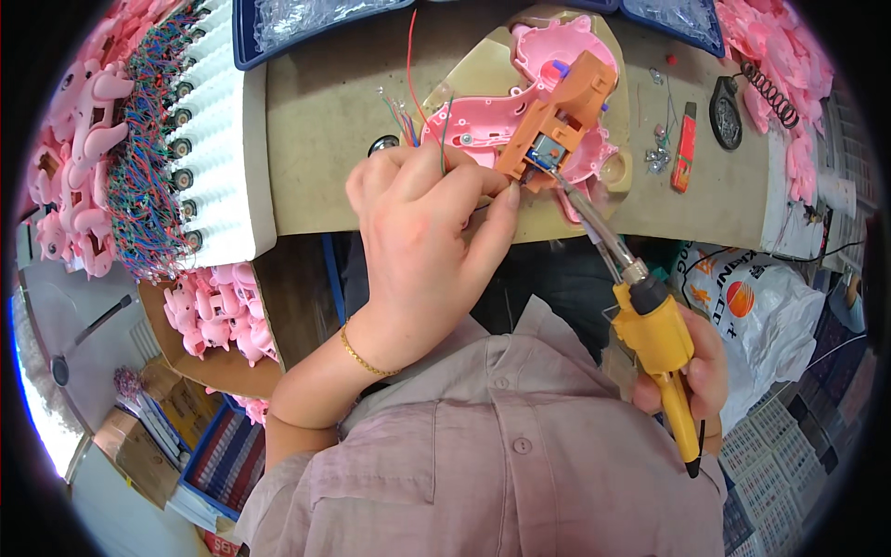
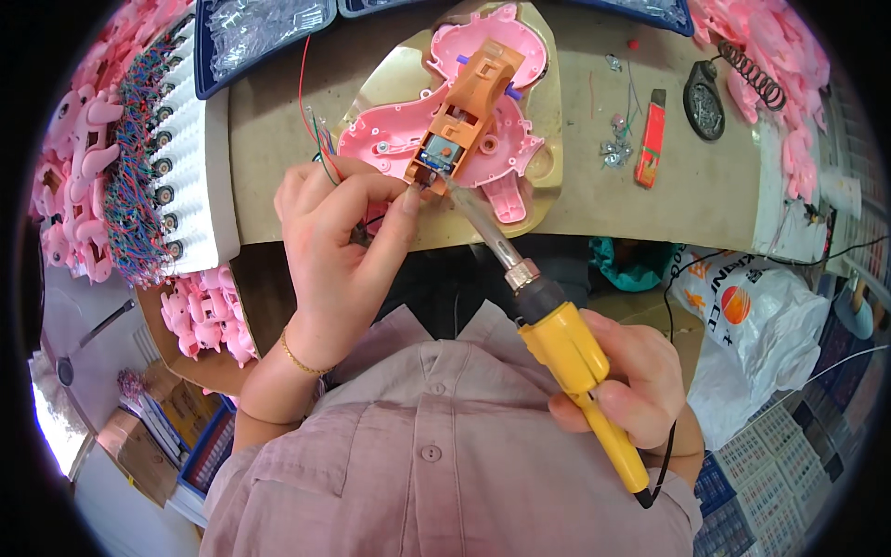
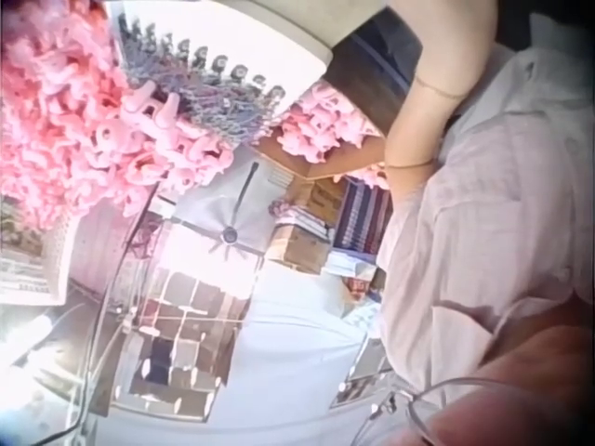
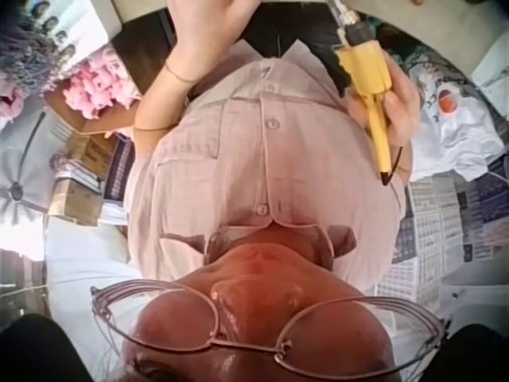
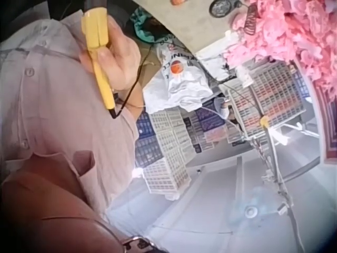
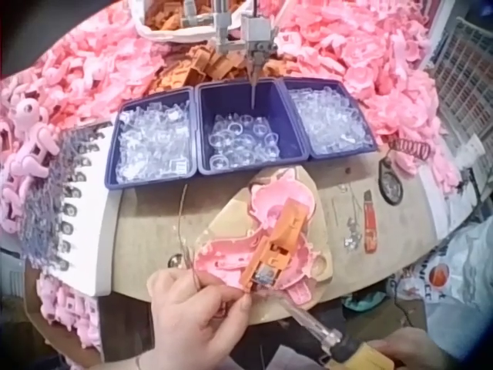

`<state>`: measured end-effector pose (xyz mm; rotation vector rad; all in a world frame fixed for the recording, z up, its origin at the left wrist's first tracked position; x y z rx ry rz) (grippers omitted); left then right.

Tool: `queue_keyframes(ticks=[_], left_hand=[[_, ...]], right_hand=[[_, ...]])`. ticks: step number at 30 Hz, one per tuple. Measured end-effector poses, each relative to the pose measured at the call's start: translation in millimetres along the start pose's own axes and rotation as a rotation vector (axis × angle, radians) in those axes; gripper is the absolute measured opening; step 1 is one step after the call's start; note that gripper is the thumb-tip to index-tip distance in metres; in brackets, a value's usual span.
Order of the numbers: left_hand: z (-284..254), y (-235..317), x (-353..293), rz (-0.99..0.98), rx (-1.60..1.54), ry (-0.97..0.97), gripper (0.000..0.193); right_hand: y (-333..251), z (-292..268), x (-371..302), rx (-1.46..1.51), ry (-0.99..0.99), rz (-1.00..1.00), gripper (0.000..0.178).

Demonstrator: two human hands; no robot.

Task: Assembling pink plastic toy ponies by soldering internal components and joining shell pieces.

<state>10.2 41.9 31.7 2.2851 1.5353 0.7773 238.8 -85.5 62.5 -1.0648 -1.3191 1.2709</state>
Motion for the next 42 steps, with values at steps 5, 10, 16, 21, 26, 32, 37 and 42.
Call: queue_keyframes(ticks=[5, 10, 16, 21, 26, 32, 37, 42], left_hand=[[-3.5, 7.8, -2.9, 0.238, 0.121, 0.206, 0.012], [-15.1, 1.5, 9.6, 0.049, -0.061, -0.020, 0.011], [-14.4, 7.6, 18.5, 0.024, -0.093, -0.058, 0.008], [-13.2, 9.2, 17.9, 0.030, -0.023, -0.065, 0.009], [-15.5, 13.9, 23.0, 0.053, 0.031, -0.108, 0.009], [-18.0, 16.0, 26.4, 0.051, 0.077, -0.162, 0.009], [-17.1, 16.4, 28.7, 0.049, 0.059, -0.161, 0.008], [-15.7, 14.1, 26.8, 0.041, 0.052, -0.140, 0.008]], right_hand=[[-7.2, 12.3, 17.1, -0.413, -0.001, -0.621, 0.062], [4.4, -4.5, 9.1, -0.254, 0.118, -0.375, 0.069], [-2.7, -6.3, 21.4, -0.198, 0.124, -0.335, 0.069], [-6.8, 6.2, 36.1, -0.196, 0.042, -0.424, 0.063], [-18.3, 14.1, 37.8, -0.202, -0.024, -0.495, 0.058], [-12.2, 13.1, 36.3, -0.003, -0.044, -0.282, 0.056], [-11.0, 12.6, 42.0, -0.061, -0.062, -0.337, 0.057], [-10.2, 8.9, 36.9, -0.009, -0.085, -0.201, 0.061]])
Point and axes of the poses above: each hand's wrist, its own x-axis towards the middle knuckle, its own z-axis out of the palm, y = z × x, the point moved 5 cm from there along x, towards the middle knuckle, and after that the axes turned 10 degrees about x, right-handed, at the moved point
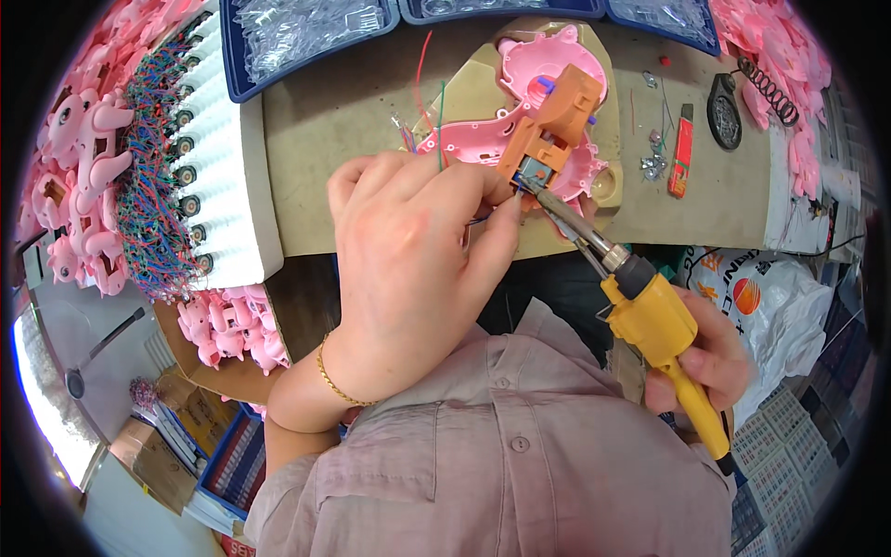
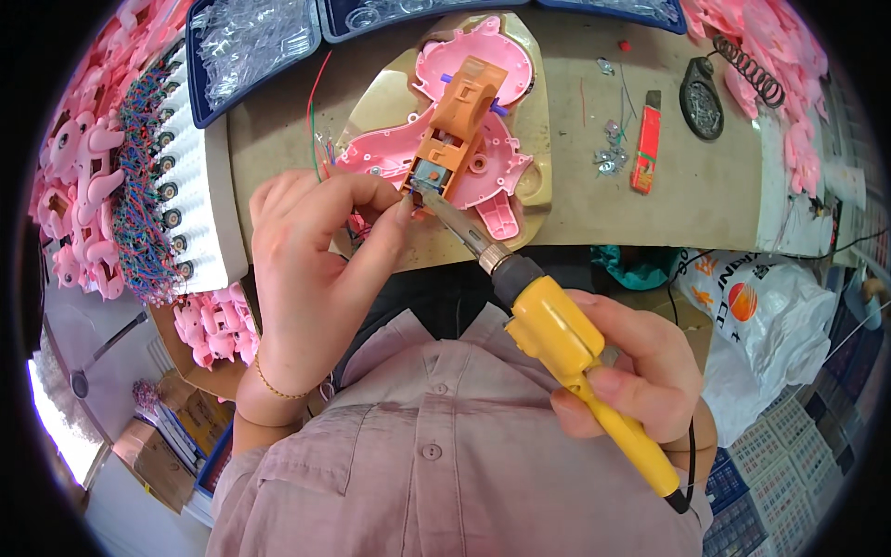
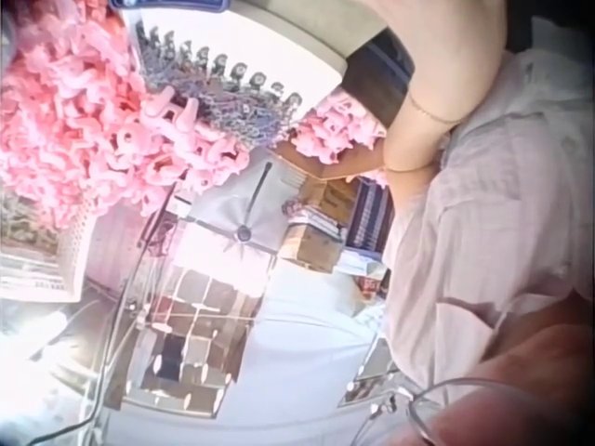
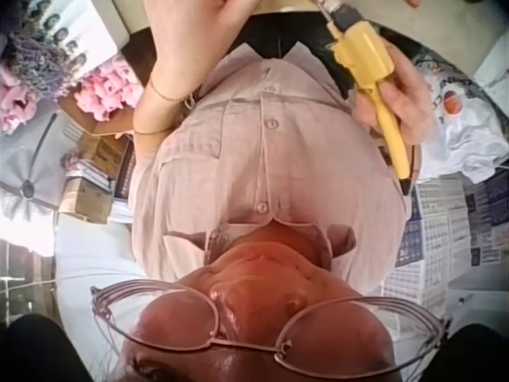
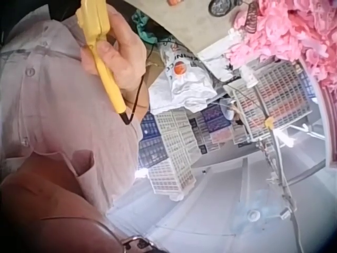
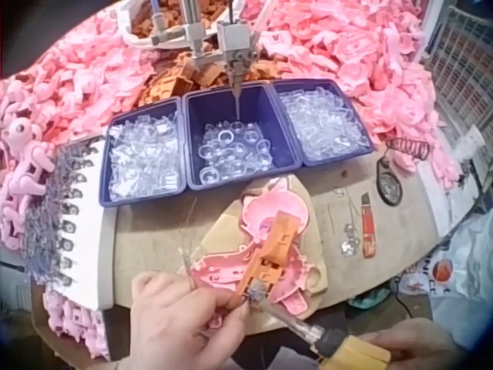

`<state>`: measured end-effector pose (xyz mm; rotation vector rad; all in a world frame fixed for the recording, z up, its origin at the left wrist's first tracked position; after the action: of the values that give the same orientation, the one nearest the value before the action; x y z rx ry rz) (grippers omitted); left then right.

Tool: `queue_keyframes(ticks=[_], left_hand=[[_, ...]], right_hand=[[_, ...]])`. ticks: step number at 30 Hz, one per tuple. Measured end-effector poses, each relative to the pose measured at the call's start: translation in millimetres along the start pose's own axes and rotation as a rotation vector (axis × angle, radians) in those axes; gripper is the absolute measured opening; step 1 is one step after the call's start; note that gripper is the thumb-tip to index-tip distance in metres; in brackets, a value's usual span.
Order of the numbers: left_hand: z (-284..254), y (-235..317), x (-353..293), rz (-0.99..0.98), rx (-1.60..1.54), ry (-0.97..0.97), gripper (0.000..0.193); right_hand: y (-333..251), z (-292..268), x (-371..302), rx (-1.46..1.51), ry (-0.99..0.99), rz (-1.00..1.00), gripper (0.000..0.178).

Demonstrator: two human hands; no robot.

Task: Assembling pink plastic toy ponies by soldering internal components and joining shell pieces.

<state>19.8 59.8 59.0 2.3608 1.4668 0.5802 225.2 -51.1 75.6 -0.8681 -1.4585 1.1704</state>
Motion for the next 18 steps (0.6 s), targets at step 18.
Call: queue_keyframes(ticks=[18], left_hand=[[-32.7, -4.3, 1.2, 0.111, -0.015, 0.199, 0.022]], right_hand=[[0.7, -11.1, -26.1, -0.177, 0.112, -0.189, 0.062]])
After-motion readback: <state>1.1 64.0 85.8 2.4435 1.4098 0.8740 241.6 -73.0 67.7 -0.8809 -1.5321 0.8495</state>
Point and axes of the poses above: each hand's wrist, its own x-axis towards the middle knuckle, its own z-axis out of the palm, y = z × x, the point moved 5 cm from there along x, towards the middle knuckle, and after that the axes turned 10 degrees about x, right-handed, at the moved point
